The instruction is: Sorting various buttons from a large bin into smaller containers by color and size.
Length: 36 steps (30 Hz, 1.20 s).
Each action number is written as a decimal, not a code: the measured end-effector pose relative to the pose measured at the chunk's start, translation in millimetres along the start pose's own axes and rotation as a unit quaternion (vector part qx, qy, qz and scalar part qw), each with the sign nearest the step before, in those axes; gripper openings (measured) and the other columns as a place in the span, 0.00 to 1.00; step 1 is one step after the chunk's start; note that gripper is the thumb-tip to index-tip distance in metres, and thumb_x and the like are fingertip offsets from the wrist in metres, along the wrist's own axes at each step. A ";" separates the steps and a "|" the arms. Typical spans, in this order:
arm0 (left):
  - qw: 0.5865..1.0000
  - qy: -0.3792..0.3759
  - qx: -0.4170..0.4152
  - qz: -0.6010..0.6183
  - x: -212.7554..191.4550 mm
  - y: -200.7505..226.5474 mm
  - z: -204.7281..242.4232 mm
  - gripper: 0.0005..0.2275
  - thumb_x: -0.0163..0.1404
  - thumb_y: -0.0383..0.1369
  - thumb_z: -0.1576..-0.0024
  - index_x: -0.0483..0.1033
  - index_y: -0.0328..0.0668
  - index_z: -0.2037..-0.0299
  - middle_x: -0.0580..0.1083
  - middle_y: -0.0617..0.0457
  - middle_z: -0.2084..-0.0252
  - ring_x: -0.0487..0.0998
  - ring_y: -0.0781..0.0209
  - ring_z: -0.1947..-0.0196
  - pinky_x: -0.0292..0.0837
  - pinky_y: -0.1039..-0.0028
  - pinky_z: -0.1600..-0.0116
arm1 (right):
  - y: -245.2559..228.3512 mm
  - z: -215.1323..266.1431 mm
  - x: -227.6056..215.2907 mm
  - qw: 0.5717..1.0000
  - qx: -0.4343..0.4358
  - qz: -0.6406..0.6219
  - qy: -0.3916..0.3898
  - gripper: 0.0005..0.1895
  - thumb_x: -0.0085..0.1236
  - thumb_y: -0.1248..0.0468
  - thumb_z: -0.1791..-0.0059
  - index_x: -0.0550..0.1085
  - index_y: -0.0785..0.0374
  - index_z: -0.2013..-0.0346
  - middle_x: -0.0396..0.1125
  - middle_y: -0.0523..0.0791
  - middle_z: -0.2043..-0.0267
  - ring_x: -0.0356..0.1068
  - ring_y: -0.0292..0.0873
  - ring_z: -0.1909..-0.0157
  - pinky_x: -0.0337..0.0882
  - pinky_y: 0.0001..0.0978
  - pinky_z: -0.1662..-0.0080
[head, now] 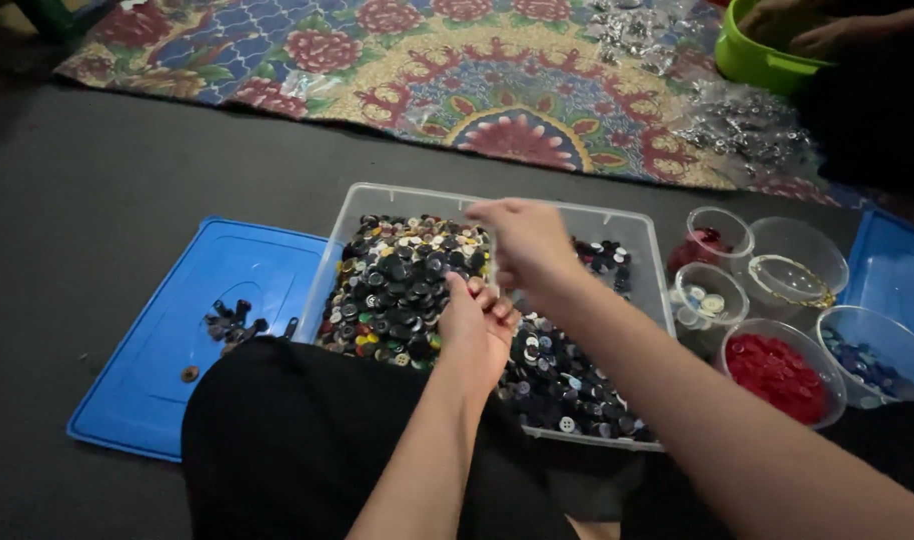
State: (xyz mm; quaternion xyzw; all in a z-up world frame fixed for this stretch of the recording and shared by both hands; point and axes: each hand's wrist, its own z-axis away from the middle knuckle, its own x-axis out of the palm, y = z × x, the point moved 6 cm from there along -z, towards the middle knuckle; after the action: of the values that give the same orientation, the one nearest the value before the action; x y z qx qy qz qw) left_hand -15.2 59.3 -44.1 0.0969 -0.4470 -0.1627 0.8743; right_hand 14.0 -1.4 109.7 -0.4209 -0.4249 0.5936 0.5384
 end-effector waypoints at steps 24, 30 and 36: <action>0.578 0.007 0.193 -0.793 87.4 -18.9 -28.2 0.10 0.48 0.25 0.40 0.81 0.27 0.54 0.78 0.33 0.60 0.83 0.35 0.60 0.81 0.51 0.61 | 101.3 -65.9 -147.3 0.881 -0.064 0.463 0.075 0.13 0.57 0.62 0.52 0.84 0.46 0.57 0.78 0.52 0.59 0.74 0.64 0.50 0.73 0.54 0.47; 0.526 0.003 0.183 -0.830 92.5 -17.1 -43.3 0.09 0.48 0.21 0.42 0.80 0.28 0.57 0.78 0.33 0.58 0.82 0.31 0.55 0.80 0.45 0.54 | 103.7 -80.9 -143.4 0.873 -0.061 0.481 0.046 0.10 0.61 0.63 0.53 0.85 0.48 0.60 0.78 0.52 0.59 0.75 0.61 0.50 0.75 0.52 0.49; 0.546 -0.017 0.178 -0.819 100.5 -16.3 -39.0 0.08 0.52 0.24 0.41 0.82 0.38 0.55 0.78 0.38 0.53 0.79 0.33 0.47 0.78 0.50 0.44 | 106.8 -84.3 -148.6 0.864 -0.058 0.499 0.030 0.08 0.61 0.64 0.52 0.84 0.48 0.62 0.78 0.51 0.60 0.76 0.62 0.51 0.76 0.52 0.50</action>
State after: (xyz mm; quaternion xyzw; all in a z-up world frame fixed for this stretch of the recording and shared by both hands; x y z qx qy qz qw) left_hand 68.2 7.8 3.4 0.5717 -0.2088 -0.7265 0.3190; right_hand 74.4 -151.6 -10.2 -0.6248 -0.1756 0.7443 0.1572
